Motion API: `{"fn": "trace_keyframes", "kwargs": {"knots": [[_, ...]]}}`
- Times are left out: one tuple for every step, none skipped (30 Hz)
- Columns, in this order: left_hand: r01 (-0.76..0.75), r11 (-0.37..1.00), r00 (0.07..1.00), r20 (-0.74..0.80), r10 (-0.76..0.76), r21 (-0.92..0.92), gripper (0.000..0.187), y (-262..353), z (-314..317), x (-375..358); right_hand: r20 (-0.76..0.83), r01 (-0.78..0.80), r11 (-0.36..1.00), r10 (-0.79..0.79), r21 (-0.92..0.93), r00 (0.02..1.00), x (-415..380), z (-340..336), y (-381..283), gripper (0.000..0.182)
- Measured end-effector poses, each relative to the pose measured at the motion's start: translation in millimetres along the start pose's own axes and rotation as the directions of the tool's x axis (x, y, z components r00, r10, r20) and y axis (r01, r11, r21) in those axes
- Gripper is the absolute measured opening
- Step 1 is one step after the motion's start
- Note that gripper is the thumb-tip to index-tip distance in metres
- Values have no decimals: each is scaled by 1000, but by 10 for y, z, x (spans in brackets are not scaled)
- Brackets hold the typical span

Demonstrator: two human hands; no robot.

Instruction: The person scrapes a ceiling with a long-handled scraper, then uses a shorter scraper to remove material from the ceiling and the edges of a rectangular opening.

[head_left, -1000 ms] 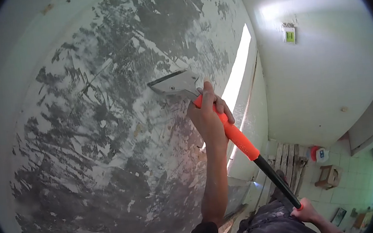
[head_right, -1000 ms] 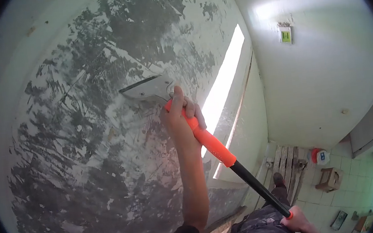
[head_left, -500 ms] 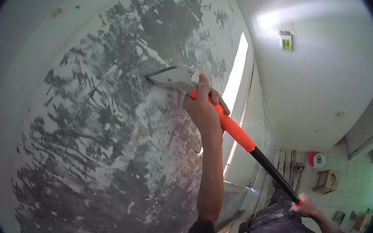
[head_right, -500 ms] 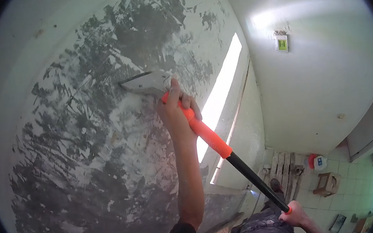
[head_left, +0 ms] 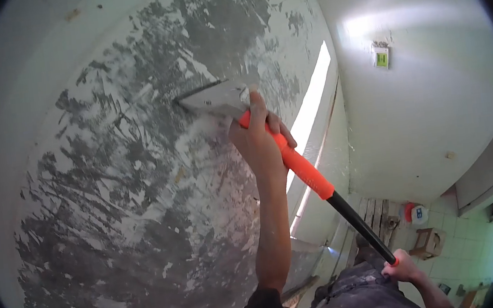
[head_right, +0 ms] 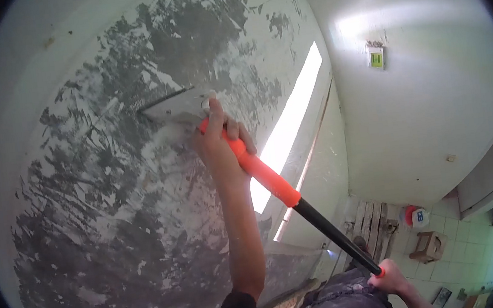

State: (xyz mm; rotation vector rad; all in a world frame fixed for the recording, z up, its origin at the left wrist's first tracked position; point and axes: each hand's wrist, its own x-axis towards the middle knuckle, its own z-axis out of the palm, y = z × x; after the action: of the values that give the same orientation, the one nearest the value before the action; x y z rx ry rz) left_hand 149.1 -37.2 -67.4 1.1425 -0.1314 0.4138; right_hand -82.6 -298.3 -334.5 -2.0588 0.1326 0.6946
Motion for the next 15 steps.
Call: {"fn": "trace_keyframes", "kwargs": {"knots": [[23,1000,999,-37,-24,-9,26,-18,-15,-42,-28,47,997,-45,66,999,18,47,113,22],[9,1000,999,-31,-10,-19,26,-53,-36,-106,-41,58,997,-56,60,998,-28,35,251,22],[18,1000,1000,-24,-18,1,30,-124,-88,-196,-67,122,992,-120,35,991,-81,54,412,23],[29,999,999,-21,-28,22,34,-219,-113,-198,-90,182,983,-181,8,979,-69,28,513,23],[18,1000,999,-30,-18,5,34,-374,-82,-127,-101,82,996,-83,-23,991,-26,-5,570,24],[67,998,997,-27,-67,5,33,-379,-15,-88,-91,73,997,-74,-19,993,-28,22,512,24],[68,998,997,-48,-68,2,32,-376,6,-87,-71,32,999,-30,17,997,22,-8,384,25],[66,998,995,-68,-66,-4,32,-376,28,-84,-52,-9,999,12,49,999,78,-46,316,26],[56,998,996,-67,-55,5,32,-385,-23,-106,-90,38,998,-42,-45,995,137,63,528,27],[50,999,997,-58,-48,21,32,-387,-96,-152,-48,96,994,-94,46,994,107,108,581,27],[27,1000,999,-38,-27,1,39,-360,-76,-168,-67,71,997,-69,36,995,102,119,634,27],[20,1000,999,-36,-20,0,39,-332,9,-109,-84,48,999,-45,25,995,132,106,657,27],[-1,1000,998,-60,2,10,37,-312,95,-41,-79,47,998,-45,31,996,210,62,543,27],[-14,1000,996,-90,17,27,34,-311,127,1,-56,21,1000,-20,13,998,311,-9,381,27],[-1,1000,995,-97,2,11,31,-310,117,19,-31,-6,1000,6,-16,1000,337,-74,304,27]]}}
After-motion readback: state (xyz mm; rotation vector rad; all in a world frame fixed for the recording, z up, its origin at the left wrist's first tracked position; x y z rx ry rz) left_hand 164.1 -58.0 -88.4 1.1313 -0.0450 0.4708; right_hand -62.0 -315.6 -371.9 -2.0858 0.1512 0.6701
